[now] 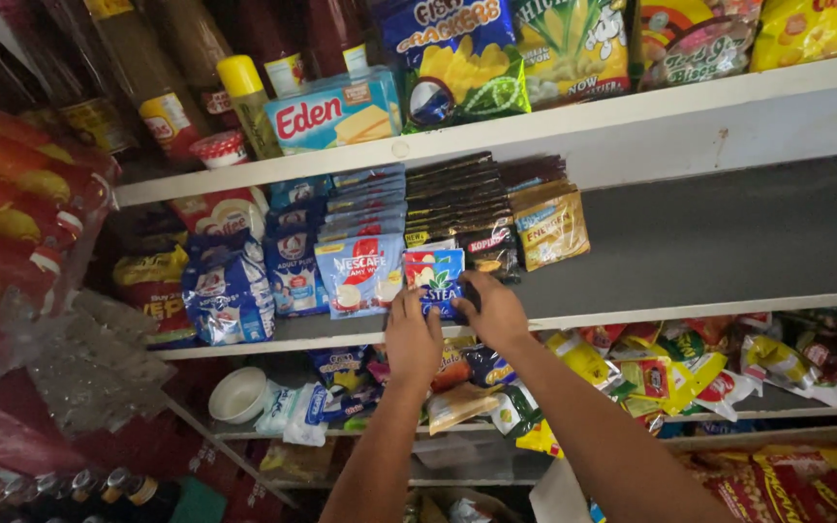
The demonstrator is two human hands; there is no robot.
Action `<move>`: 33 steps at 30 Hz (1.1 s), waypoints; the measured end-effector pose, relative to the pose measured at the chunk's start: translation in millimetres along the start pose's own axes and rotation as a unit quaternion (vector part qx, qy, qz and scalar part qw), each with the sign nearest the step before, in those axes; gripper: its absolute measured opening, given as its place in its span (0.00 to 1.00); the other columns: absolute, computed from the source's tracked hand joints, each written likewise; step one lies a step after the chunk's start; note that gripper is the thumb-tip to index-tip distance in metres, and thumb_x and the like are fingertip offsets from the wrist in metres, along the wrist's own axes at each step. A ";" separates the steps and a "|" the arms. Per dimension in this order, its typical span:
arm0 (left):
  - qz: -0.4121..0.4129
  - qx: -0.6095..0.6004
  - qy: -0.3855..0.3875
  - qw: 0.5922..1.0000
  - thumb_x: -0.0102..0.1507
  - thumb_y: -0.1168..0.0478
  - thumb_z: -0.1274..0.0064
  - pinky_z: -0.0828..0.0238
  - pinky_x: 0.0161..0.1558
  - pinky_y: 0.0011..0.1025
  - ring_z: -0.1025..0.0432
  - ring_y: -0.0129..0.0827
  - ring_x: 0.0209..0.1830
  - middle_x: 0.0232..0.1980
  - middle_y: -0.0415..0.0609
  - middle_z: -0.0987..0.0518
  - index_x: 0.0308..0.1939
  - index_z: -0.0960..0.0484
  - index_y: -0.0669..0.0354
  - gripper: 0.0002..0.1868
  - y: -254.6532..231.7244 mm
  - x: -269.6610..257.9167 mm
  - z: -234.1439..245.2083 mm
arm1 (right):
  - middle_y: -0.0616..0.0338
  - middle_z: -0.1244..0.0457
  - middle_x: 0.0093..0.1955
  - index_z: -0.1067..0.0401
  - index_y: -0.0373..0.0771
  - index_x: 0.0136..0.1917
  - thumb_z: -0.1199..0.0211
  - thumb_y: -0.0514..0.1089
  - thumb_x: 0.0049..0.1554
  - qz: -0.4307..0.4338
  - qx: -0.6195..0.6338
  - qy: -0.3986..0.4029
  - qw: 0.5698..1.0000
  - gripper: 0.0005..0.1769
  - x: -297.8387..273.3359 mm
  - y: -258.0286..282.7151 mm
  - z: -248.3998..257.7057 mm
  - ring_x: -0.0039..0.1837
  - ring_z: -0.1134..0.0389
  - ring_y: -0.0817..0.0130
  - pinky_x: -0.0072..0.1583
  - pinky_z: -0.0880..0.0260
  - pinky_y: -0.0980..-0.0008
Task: Organizing and stocking sachets of drink mix and snack bags on grocery store shelves.
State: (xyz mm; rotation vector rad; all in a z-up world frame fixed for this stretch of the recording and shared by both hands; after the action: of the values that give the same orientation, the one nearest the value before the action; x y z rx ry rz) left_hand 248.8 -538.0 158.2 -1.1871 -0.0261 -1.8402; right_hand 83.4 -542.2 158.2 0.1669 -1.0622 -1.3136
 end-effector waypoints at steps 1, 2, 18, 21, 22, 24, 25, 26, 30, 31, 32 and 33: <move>0.001 0.001 0.001 1.000 0.64 0.62 0.45 0.31 0.55 0.52 0.29 0.62 0.57 0.61 0.64 0.28 0.58 0.29 0.61 0.19 2.3 -1.6 -1.7 | 0.46 0.32 0.59 0.30 0.39 0.64 0.29 0.48 0.54 -0.001 0.001 0.002 1.000 0.27 0.0 0.5 0.4 0.58 0.29 0.47 0.58 0.30 0.54; 0.004 -0.009 0.000 1.000 0.64 0.62 0.45 0.31 0.55 0.52 0.29 0.63 0.58 0.62 0.65 0.28 0.58 0.29 0.61 0.20 4.5 -2.4 -3.5 | 0.45 0.32 0.59 0.29 0.39 0.63 0.28 0.48 0.54 -0.002 0.002 0.003 1.000 0.27 0.5 0.5 1.5 0.58 0.29 0.46 0.59 0.29 0.55; 0.051 -0.014 -0.047 0.998 0.62 0.60 0.41 0.32 0.53 0.51 0.31 0.60 0.62 0.64 0.61 0.28 0.54 0.24 0.56 0.17 -1.7 -10.6 13.4 | 0.45 0.33 0.58 0.28 0.40 0.63 0.27 0.47 0.51 0.030 0.090 -0.027 0.995 0.28 -17.5 2.1 26.6 0.58 0.29 0.48 0.60 0.29 0.57; 0.055 -0.046 -0.021 0.997 0.64 0.62 0.43 0.29 0.52 0.49 0.26 0.55 0.54 0.57 0.56 0.22 0.58 0.26 0.54 0.19 -5.8 -7.9 12.5 | 0.44 0.32 0.60 0.29 0.42 0.67 0.27 0.48 0.52 0.040 0.045 0.040 0.997 0.31 -20.9 -2.6 8.9 0.58 0.28 0.49 0.59 0.29 0.57; 0.055 -0.045 -0.022 0.997 0.64 0.62 0.43 0.29 0.52 0.49 0.26 0.55 0.54 0.57 0.56 0.22 0.58 0.26 0.54 0.19 -1.9 -6.5 11.4 | 0.44 0.32 0.60 0.29 0.42 0.67 0.27 0.48 0.52 0.041 0.046 0.040 0.997 0.31 -20.7 -1.4 9.9 0.58 0.28 0.49 0.59 0.29 0.57; 0.029 -0.028 -0.048 0.998 0.61 0.65 0.44 0.29 0.49 0.48 0.25 0.56 0.51 0.53 0.58 0.20 0.56 0.24 0.55 0.18 1.5 -2.7 14.9 | 0.44 0.32 0.59 0.30 0.41 0.68 0.26 0.48 0.50 0.048 0.029 0.042 0.998 0.33 -19.8 2.6 10.7 0.58 0.29 0.49 0.57 0.29 0.57; 0.028 -0.027 -0.049 0.998 0.61 0.65 0.44 0.29 0.49 0.48 0.25 0.56 0.51 0.53 0.58 0.20 0.56 0.24 0.55 0.18 3.0 -0.5 16.3 | 0.44 0.32 0.59 0.30 0.41 0.68 0.26 0.48 0.50 0.049 0.030 0.042 0.997 0.33 -19.2 5.1 12.4 0.58 0.29 0.49 0.57 0.29 0.57; 0.083 -0.043 -0.037 0.995 0.62 0.65 0.45 0.27 0.48 0.46 0.23 0.52 0.48 0.49 0.55 0.19 0.56 0.24 0.53 0.17 15.7 0.9 13.6 | 0.46 0.30 0.57 0.29 0.43 0.67 0.28 0.49 0.51 0.018 0.053 0.068 0.996 0.32 -18.9 0.9 8.9 0.56 0.27 0.52 0.57 0.28 0.59; 0.084 -0.045 -0.033 0.995 0.62 0.66 0.46 0.26 0.47 0.45 0.22 0.51 0.45 0.47 0.55 0.18 0.56 0.22 0.53 0.17 26.8 2.0 8.9 | 0.47 0.30 0.56 0.27 0.45 0.65 0.26 0.53 0.51 0.014 0.055 0.049 0.997 0.30 -16.2 -0.3 5.6 0.55 0.26 0.53 0.57 0.27 0.58; 0.086 -0.044 -0.033 0.995 0.62 0.66 0.46 0.26 0.47 0.45 0.22 0.51 0.45 0.47 0.55 0.18 0.56 0.22 0.53 0.17 26.8 -0.3 6.5 | 0.47 0.30 0.56 0.27 0.45 0.65 0.26 0.53 0.51 0.015 0.055 0.051 0.997 0.30 -17.1 4.8 5.4 0.55 0.26 0.53 0.57 0.27 0.58; 0.069 -0.024 -0.046 0.996 0.62 0.66 0.46 0.27 0.48 0.46 0.23 0.53 0.46 0.48 0.56 0.18 0.56 0.22 0.53 0.17 24.0 -1.3 8.1 | 0.49 0.30 0.55 0.27 0.49 0.65 0.26 0.54 0.51 -0.017 0.005 0.065 0.998 0.30 -17.0 4.0 1.9 0.55 0.27 0.52 0.56 0.28 0.57; 0.052 -0.005 -0.059 0.997 0.63 0.67 0.45 0.27 0.49 0.47 0.24 0.54 0.47 0.49 0.57 0.18 0.56 0.22 0.53 0.17 20.8 -2.4 9.7 | 0.50 0.30 0.53 0.26 0.53 0.66 0.27 0.56 0.51 -0.048 -0.046 0.079 0.995 0.30 -17.4 3.2 -0.6 0.54 0.28 0.51 0.55 0.28 0.56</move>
State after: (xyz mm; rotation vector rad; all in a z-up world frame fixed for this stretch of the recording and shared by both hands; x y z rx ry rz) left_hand 270.4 -544.0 152.8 -1.2794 -0.0221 -1.6786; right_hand 88.1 -526.9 150.6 0.2518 -0.8670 -1.4086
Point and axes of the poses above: each hand's wrist, its own x-axis towards the middle knuckle, its own z-axis out of the back of the hand, y = z × x, the point moved 10 cm from there along x, towards the middle knuckle
